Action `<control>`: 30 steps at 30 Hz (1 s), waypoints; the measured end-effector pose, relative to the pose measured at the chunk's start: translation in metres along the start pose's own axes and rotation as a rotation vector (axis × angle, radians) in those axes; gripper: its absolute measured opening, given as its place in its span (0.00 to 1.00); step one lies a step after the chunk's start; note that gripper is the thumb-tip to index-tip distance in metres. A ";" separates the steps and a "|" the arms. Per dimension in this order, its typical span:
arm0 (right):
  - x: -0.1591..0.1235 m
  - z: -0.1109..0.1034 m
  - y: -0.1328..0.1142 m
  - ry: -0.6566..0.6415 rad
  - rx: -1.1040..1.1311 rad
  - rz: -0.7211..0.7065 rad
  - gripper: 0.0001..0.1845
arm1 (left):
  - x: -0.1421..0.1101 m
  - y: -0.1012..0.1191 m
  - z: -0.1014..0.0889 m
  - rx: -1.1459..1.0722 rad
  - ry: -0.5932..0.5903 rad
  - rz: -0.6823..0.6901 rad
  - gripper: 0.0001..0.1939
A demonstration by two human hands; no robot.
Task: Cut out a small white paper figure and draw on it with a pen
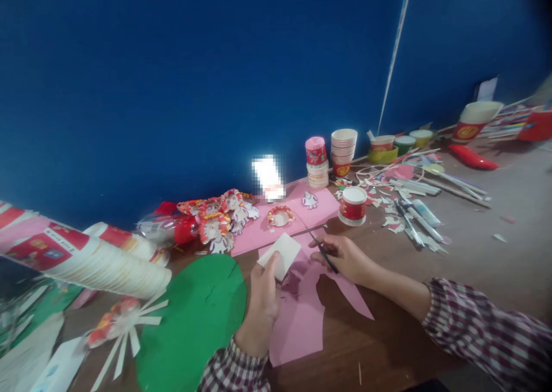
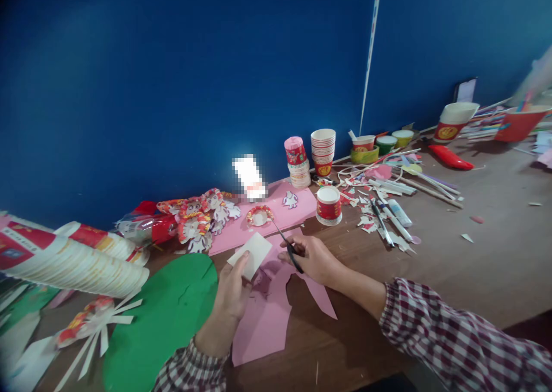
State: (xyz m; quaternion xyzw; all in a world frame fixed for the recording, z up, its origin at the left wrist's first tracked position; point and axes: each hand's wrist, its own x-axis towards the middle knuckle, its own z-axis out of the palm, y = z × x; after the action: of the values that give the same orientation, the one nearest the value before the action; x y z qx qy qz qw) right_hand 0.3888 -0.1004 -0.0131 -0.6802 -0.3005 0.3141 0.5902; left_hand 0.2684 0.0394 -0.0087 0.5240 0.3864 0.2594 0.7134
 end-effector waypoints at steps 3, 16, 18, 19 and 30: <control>0.000 -0.012 -0.006 0.062 -0.340 -0.124 0.19 | 0.005 -0.003 -0.001 -0.118 -0.053 -0.066 0.14; 0.003 -0.022 -0.014 0.022 -0.305 -0.136 0.28 | 0.013 -0.010 -0.008 -0.177 -0.019 0.061 0.16; 0.001 -0.020 -0.016 0.018 -0.186 -0.117 0.29 | 0.013 -0.010 -0.009 -0.178 0.016 0.081 0.15; 0.001 -0.019 -0.018 0.020 -0.143 -0.110 0.30 | 0.013 -0.010 -0.010 -0.174 0.032 0.087 0.14; 0.005 -0.026 -0.004 -0.006 -0.323 -0.194 0.21 | 0.008 -0.005 -0.004 -0.255 0.011 0.091 0.15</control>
State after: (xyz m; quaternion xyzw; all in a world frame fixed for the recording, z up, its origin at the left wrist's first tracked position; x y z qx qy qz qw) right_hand 0.4122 -0.1122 -0.0068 -0.7330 -0.4129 0.2054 0.4999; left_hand 0.2692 0.0459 -0.0162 0.4448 0.3298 0.3413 0.7596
